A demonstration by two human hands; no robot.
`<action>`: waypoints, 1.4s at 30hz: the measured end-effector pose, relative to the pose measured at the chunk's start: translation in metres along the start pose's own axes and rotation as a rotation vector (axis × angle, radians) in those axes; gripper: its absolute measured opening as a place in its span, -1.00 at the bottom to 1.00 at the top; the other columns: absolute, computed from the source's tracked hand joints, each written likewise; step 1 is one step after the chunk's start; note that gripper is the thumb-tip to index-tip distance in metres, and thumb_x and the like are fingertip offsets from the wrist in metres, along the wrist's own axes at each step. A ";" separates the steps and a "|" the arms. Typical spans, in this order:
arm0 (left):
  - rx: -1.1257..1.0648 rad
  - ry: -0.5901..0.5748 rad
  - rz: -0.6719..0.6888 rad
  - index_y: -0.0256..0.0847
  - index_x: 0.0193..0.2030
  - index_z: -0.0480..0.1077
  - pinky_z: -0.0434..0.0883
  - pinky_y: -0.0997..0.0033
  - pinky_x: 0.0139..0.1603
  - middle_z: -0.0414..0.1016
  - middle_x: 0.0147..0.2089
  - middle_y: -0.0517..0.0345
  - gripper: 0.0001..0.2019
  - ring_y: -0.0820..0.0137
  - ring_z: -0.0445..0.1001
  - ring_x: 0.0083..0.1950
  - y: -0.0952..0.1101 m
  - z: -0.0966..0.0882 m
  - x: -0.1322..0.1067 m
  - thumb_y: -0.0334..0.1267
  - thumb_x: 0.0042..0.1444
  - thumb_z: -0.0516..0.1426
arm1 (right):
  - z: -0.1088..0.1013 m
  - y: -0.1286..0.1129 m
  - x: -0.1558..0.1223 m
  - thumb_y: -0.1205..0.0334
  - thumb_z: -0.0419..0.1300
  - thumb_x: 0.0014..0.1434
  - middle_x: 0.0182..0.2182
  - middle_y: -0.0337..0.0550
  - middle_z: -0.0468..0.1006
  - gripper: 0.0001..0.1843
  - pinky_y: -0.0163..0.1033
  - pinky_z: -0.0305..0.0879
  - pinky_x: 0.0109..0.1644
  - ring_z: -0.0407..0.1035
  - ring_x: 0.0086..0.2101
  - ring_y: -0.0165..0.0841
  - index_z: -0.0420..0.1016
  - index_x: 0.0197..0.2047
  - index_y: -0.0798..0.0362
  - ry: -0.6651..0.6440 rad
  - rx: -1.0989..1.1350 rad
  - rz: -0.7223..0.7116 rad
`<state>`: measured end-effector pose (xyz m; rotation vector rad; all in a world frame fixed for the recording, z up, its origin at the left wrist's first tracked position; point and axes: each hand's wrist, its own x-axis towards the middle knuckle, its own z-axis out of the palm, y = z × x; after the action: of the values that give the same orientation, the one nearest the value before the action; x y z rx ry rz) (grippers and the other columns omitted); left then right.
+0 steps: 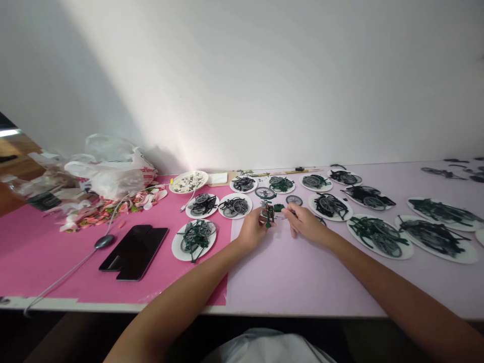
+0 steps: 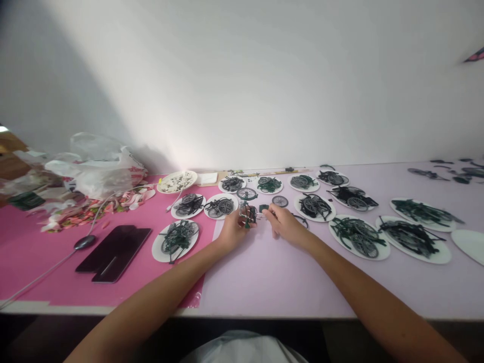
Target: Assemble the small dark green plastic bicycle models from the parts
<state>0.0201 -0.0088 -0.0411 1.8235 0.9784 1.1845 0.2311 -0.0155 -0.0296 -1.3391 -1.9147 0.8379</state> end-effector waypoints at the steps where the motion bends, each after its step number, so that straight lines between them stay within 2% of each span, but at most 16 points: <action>1: 0.010 0.001 0.003 -0.26 -0.03 0.49 0.42 0.50 -0.34 0.62 -0.16 0.04 -0.69 0.39 0.58 -0.31 0.001 0.000 0.000 -0.49 0.05 0.24 | 0.001 0.000 0.000 -0.29 -0.07 0.40 -0.72 -0.38 0.38 -0.52 -0.23 0.22 -0.46 0.38 -0.65 -0.30 0.14 -0.36 -0.08 0.002 0.009 0.004; 4: 0.037 -0.003 0.017 -0.26 -0.05 0.50 0.43 0.50 -0.35 0.61 -0.19 0.05 -0.72 0.40 0.56 -0.32 0.001 -0.002 0.000 -0.49 0.06 0.23 | 0.002 -0.001 0.000 -0.30 -0.07 0.39 -0.75 -0.40 0.33 -0.50 -0.23 0.24 -0.46 0.41 -0.65 -0.29 0.17 -0.37 -0.08 0.013 0.030 0.022; 9: 0.025 -0.012 0.015 -0.26 0.04 0.49 0.45 0.47 -0.29 0.60 -0.15 0.04 -0.62 0.41 0.54 -0.30 -0.004 0.001 0.002 -0.51 0.04 0.25 | 0.000 -0.001 0.001 -0.28 -0.05 0.39 -0.71 -0.35 0.42 -0.51 -0.22 0.21 -0.46 0.38 -0.64 -0.30 0.20 -0.37 -0.07 0.000 0.009 0.018; 12: -0.098 0.009 -0.074 -0.29 0.18 0.41 0.45 0.49 -0.26 0.60 -0.13 0.01 -0.49 0.44 0.53 -0.28 -0.010 0.007 0.003 -0.48 0.05 0.30 | -0.004 0.001 0.003 -0.25 -0.05 0.40 -0.68 -0.34 0.43 -0.52 -0.21 0.24 -0.41 0.40 -0.60 -0.30 0.25 -0.35 -0.06 0.016 -0.004 -0.017; 15: -0.225 0.024 -0.139 -0.31 0.21 0.37 0.49 0.43 -0.17 0.58 -0.08 -0.05 -0.47 0.42 0.55 -0.20 -0.012 0.012 0.004 -0.47 0.07 0.30 | -0.005 0.004 0.005 -0.23 -0.05 0.40 -0.65 -0.30 0.45 -0.52 -0.21 0.24 -0.40 0.41 -0.56 -0.28 0.37 -0.32 -0.04 0.039 -0.068 -0.040; 18: -0.271 0.027 -0.192 -0.28 0.20 0.39 0.48 0.46 -0.23 0.58 -0.09 -0.03 -0.49 0.43 0.53 -0.24 -0.011 0.011 0.005 -0.41 0.09 0.31 | -0.005 0.006 0.007 -0.24 -0.05 0.40 -0.63 -0.26 0.45 -0.49 -0.20 0.22 -0.42 0.39 -0.54 -0.28 0.44 -0.29 -0.03 0.051 -0.098 -0.044; 21: -0.297 0.035 -0.222 -0.26 0.18 0.42 0.47 0.49 -0.29 0.58 -0.15 0.02 -0.51 0.45 0.50 -0.29 -0.009 0.009 0.005 -0.37 0.08 0.32 | -0.005 0.008 0.008 -0.26 -0.08 0.41 -0.57 -0.23 0.46 -0.47 -0.19 0.23 -0.41 0.36 -0.52 -0.29 0.39 -0.32 -0.04 0.069 -0.082 -0.069; 26: -0.164 0.085 -0.130 -0.25 0.03 0.48 0.42 0.51 -0.28 0.55 -0.22 0.11 -0.71 0.46 0.46 -0.30 -0.003 0.012 0.001 -0.24 0.18 0.26 | -0.003 0.015 0.010 -0.27 -0.13 0.43 -0.35 -0.17 0.50 -0.53 -0.17 0.34 -0.33 0.35 -0.42 -0.29 0.28 -0.24 -0.08 0.141 0.040 -0.096; 30: -0.076 0.058 -0.046 -0.27 0.01 0.49 0.42 0.49 -0.24 0.56 -0.19 0.08 -0.74 0.41 0.47 -0.23 0.005 0.015 -0.003 -0.21 0.23 0.22 | 0.006 0.020 0.012 -0.26 0.10 0.34 -0.16 -0.14 0.55 -0.59 -0.11 0.47 -0.14 0.46 -0.23 -0.25 0.17 -0.20 -0.10 0.135 0.217 -0.041; 34: -0.070 0.069 -0.026 -0.26 0.11 0.45 0.43 0.46 -0.25 0.58 -0.16 0.04 -0.67 0.37 0.50 -0.22 0.008 0.013 -0.004 -0.18 0.25 0.21 | 0.018 0.020 0.014 -0.21 0.29 0.22 0.02 -0.09 0.57 -0.48 -0.04 0.50 -0.01 0.51 -0.10 -0.22 0.05 -0.26 -0.09 0.101 0.387 -0.024; 38: 0.042 0.048 0.044 -0.26 -0.05 0.50 0.44 0.42 -0.20 0.58 -0.18 0.02 -0.77 0.33 0.51 -0.19 0.003 0.011 -0.004 -0.15 0.26 0.21 | 0.021 0.015 0.015 -0.22 0.38 0.11 0.00 -0.06 0.58 -0.41 -0.04 0.55 -0.07 0.51 -0.02 -0.15 0.07 -0.25 -0.09 0.111 0.549 -0.030; 40: 0.110 0.079 0.075 -0.26 -0.16 0.50 0.44 0.39 -0.17 0.57 -0.23 0.03 -0.81 0.32 0.50 -0.21 0.001 0.010 -0.005 -0.16 0.24 0.24 | 0.021 0.013 0.016 -0.22 0.43 0.04 -0.06 -0.07 0.59 -0.40 -0.05 0.57 -0.15 0.52 -0.08 -0.14 0.17 -0.18 -0.08 0.140 0.570 -0.034; 42: 0.141 0.100 0.111 -0.24 -0.17 0.50 0.44 0.36 -0.12 0.58 -0.23 0.04 -0.83 0.32 0.51 -0.21 0.000 0.010 -0.006 -0.18 0.23 0.25 | 0.020 0.014 0.017 -0.20 0.49 -0.05 -0.17 -0.11 0.58 -0.36 -0.08 0.56 -0.24 0.53 -0.18 -0.16 0.26 -0.14 -0.06 0.196 0.566 -0.024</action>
<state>0.0283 -0.0156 -0.0463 1.9670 1.0508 1.3135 0.2180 0.0019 -0.0497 -1.0034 -1.3945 1.0898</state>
